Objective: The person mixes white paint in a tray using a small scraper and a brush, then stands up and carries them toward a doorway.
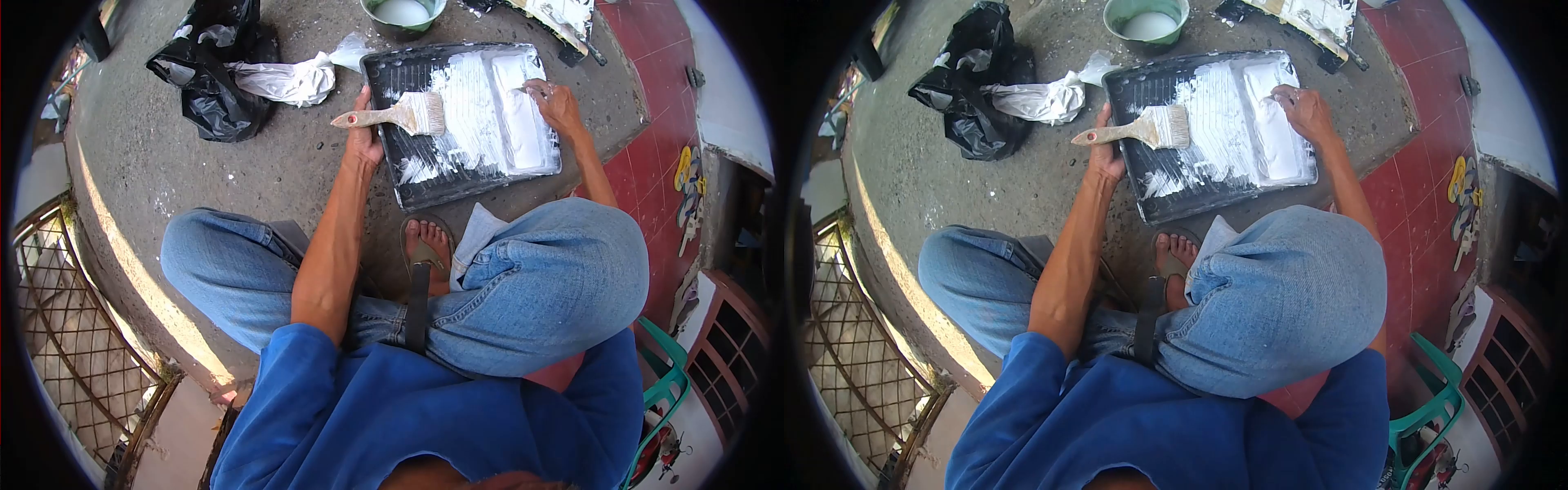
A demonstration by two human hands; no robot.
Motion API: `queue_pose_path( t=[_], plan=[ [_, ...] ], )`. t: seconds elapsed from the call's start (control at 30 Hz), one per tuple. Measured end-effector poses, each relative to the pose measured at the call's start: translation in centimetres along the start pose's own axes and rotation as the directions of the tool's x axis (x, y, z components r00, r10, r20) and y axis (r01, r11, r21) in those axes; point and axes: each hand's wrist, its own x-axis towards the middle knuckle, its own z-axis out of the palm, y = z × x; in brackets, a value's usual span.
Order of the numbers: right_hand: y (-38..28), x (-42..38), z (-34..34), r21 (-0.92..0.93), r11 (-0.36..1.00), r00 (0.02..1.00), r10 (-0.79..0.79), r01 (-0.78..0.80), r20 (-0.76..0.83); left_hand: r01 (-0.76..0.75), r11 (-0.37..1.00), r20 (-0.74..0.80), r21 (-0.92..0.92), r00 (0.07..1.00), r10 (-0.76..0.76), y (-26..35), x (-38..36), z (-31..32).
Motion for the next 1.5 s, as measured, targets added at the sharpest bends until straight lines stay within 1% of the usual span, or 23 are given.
queue_pose_path(
  t=[0.03,0.07,0.17,0.27,0.37,0.4,0.5,0.53,0.63,0.77,0.83,0.9,0.93,1.03,1.13,1.17,1.27,1.33,1.43,1.5],
  plan=[
    [0.5,1.0,0.2,0.010,1.000,0.999,0.020,-0.019,-0.046,-0.003,1.000,0.012,0.012,1.000,0.003,0.0,-0.1,0.2],
    [1.1,2.2,1.0,-0.004,1.000,0.994,0.001,-0.001,-0.108,-0.009,1.000,0.023,0.022,1.000,0.008,0.0,-0.1,0.4],
    [0.2,3.3,2.8,0.074,0.997,0.986,0.050,-0.038,-0.161,-0.003,1.000,-0.007,0.027,1.000,0.004,0.0,0.0,0.2],
    [-0.3,0.6,3.6,0.101,0.984,0.982,-0.130,0.144,-0.135,-0.037,0.998,-0.031,0.051,0.999,0.039,0.0,-0.1,0.4],
    [-0.2,-2.9,1.6,0.003,0.987,0.985,-0.159,0.159,0.067,-0.021,0.999,-0.018,0.030,1.000,0.021,-0.1,0.5,-0.4],
    [0.5,-3.2,1.3,-0.006,0.992,0.990,-0.122,0.123,0.071,-0.020,1.000,-0.020,0.016,1.000,0.020,-0.1,0.5,-0.4],
    [-0.1,-1.4,-0.5,-0.036,0.999,0.999,0.035,-0.036,-0.006,-0.004,1.000,-0.019,-0.003,1.000,0.004,-0.1,0.5,-0.4],
    [0.8,-0.4,0.4,0.032,0.999,0.992,-0.004,0.008,-0.126,0.000,1.000,-0.014,-0.007,1.000,0.000,0.0,0.6,-0.5],
    [1.8,2.0,2.4,0.053,0.994,0.979,-0.079,0.091,-0.190,-0.001,1.000,-0.029,-0.003,1.000,0.001,0.1,0.4,-0.3],
    [1.6,-1.8,3.0,0.037,0.998,0.996,-0.055,0.057,-0.066,-0.009,1.000,-0.045,-0.001,0.999,0.009,0.2,0.1,0.3],
    [2.0,-4.9,2.5,0.026,0.998,0.999,-0.049,0.049,-0.008,0.003,1.000,-0.036,-0.016,0.999,-0.004,0.1,0.0,0.2],
    [1.6,-5.6,1.2,0.021,1.000,0.999,-0.013,0.012,0.031,0.011,1.000,-0.036,-0.023,0.999,-0.012,0.1,0.4,-0.3],
    [1.3,-6.0,0.5,0.020,1.000,0.999,0.010,-0.011,0.048,0.002,1.000,0.009,-0.027,1.000,-0.002,0.0,0.4,-0.4],
    [1.7,-2.2,0.8,0.045,0.999,0.999,0.022,-0.020,-0.048,-0.019,0.999,-0.008,-0.029,1.000,0.019,-0.1,0.5,-0.3],
    [1.7,1.2,2.4,0.062,0.998,0.986,-0.013,0.023,-0.168,-0.002,0.999,-0.029,-0.042,1.000,0.001,-0.1,0.6,-0.5],
    [1.9,1.1,2.6,0.036,0.999,0.987,-0.002,0.008,-0.159,0.001,0.999,-0.038,-0.042,0.999,-0.003,0.0,0.5,-0.4],
    [1.9,-0.5,2.4,-0.028,0.999,0.994,0.023,-0.026,-0.111,-0.027,0.999,-0.067,-0.029,0.997,0.025,0.1,0.3,-0.2],
    [1.8,-3.9,1.9,-0.049,0.997,0.997,0.048,-0.051,-0.062,-0.012,0.999,-0.077,-0.035,0.997,0.009,0.0,0.4,-0.1],
    [1.5,-9.0,2.0,-0.034,0.994,0.994,0.104,-0.105,-0.022,-0.005,0.999,-0.102,-0.044,0.995,0.001,-0.1,0.3,0.1],
    [1.2,-11.7,2.7,-0.028,0.995,0.995,0.094,-0.095,-0.039,-0.009,0.999,-0.081,-0.047,0.997,0.005,-0.2,0.4,-0.1]
  ],
)
